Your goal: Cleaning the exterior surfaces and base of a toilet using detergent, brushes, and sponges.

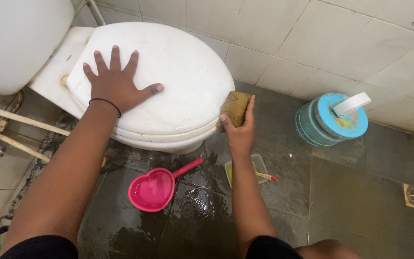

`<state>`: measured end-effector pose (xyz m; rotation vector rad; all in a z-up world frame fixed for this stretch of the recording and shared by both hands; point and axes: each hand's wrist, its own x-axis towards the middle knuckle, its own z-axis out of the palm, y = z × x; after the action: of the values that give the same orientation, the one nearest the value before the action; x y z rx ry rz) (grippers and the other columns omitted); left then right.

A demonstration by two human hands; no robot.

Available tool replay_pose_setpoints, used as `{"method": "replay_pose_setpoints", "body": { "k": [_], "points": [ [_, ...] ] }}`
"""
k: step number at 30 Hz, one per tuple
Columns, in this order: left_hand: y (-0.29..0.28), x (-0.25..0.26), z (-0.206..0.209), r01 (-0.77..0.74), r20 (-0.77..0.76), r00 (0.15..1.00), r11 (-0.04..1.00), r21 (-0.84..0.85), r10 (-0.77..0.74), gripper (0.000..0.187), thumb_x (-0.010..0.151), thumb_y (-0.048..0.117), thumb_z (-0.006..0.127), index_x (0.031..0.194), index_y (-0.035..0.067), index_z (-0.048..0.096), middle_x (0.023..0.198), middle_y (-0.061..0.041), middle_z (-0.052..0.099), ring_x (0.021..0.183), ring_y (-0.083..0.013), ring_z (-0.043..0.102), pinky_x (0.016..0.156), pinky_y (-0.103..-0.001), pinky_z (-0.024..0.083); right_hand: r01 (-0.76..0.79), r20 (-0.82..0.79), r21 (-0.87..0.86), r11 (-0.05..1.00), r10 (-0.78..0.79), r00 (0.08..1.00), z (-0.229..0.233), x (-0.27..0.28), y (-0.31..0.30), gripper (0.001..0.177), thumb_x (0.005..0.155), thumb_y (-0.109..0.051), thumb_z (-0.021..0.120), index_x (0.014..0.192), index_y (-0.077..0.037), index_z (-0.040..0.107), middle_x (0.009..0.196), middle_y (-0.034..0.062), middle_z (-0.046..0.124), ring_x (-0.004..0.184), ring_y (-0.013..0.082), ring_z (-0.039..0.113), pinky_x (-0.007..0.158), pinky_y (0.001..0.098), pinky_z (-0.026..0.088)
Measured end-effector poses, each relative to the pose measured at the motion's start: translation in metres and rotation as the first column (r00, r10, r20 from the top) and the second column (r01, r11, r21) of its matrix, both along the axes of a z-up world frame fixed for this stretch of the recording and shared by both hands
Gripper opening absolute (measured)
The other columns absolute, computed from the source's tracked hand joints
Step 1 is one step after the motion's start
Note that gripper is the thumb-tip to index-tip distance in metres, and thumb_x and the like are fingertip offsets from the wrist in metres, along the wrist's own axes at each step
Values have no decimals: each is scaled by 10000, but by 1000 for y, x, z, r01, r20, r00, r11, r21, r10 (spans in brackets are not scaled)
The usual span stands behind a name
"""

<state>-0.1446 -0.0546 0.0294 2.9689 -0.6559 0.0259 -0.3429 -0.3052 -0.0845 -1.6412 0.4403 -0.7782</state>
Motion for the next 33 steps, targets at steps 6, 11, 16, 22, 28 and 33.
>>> {"method": "replay_pose_setpoints", "body": {
  "k": [6, 11, 16, 22, 28, 33],
  "points": [
    [0, 7, -5, 8, 14, 1000, 1000, 28, -9, 1267, 638, 1037, 411, 1613, 238, 278, 1661, -249, 142, 1489, -569, 30, 1119, -780, 41, 61, -95, -121, 991, -72, 993, 41, -21, 15, 1167, 623, -208, 980, 1572, -80, 313, 1320, 229, 581, 1172, 331, 647, 932, 438, 597],
    [1, 1, 0, 19, 26, 999, 1000, 17, -20, 1255, 649, 1028, 417, 1610, 228, 305, 1666, -250, 163, 1497, -571, 54, 1129, -779, 55, -8, -71, 413, 911, 40, 997, 14, -23, -19, 707, 705, -128, 884, 1309, -55, 524, 1172, 170, 704, 1050, 301, 736, 841, 459, 659],
    [1, 2, -3, 42, 40, 998, 999, 12, -43, 1239, 677, 1017, 423, 1615, 214, 320, 1674, -262, 177, 1499, -583, 72, 1137, -782, 72, -229, 145, 633, 739, 178, 973, -29, -30, -54, 570, 817, -130, 862, 1290, -1, 571, 1161, 155, 703, 1053, 280, 716, 918, 463, 630],
    [-2, 5, -2, 43, 41, 998, 998, 46, -44, 1246, 682, 1011, 423, 1616, 193, 313, 1655, -287, 186, 1487, -597, 93, 1120, -787, 85, -337, 135, 689, 642, 343, 929, -20, -22, -24, 569, 776, -146, 858, 1253, 17, 595, 1119, 190, 727, 980, 282, 752, 884, 485, 645],
    [0, 7, -4, 61, 33, 998, 997, 39, -62, 1259, 667, 1001, 436, 1617, 184, 311, 1665, -282, 176, 1492, -589, 75, 1118, -788, 88, 152, -397, 560, 814, 103, 912, 18, -4, -17, 588, 756, -203, 837, 1264, -43, 587, 1071, 130, 738, 913, 283, 776, 819, 477, 682],
    [-4, 2, 2, 43, 30, 999, 997, 57, -45, 1262, 673, 997, 430, 1627, 180, 300, 1667, -288, 173, 1493, -591, 80, 1131, -784, 93, -100, -152, 579, 809, 228, 962, -5, -4, -10, 648, 703, -235, 902, 1222, 20, 610, 1054, 163, 749, 899, 289, 778, 814, 463, 688]
  ]
}}
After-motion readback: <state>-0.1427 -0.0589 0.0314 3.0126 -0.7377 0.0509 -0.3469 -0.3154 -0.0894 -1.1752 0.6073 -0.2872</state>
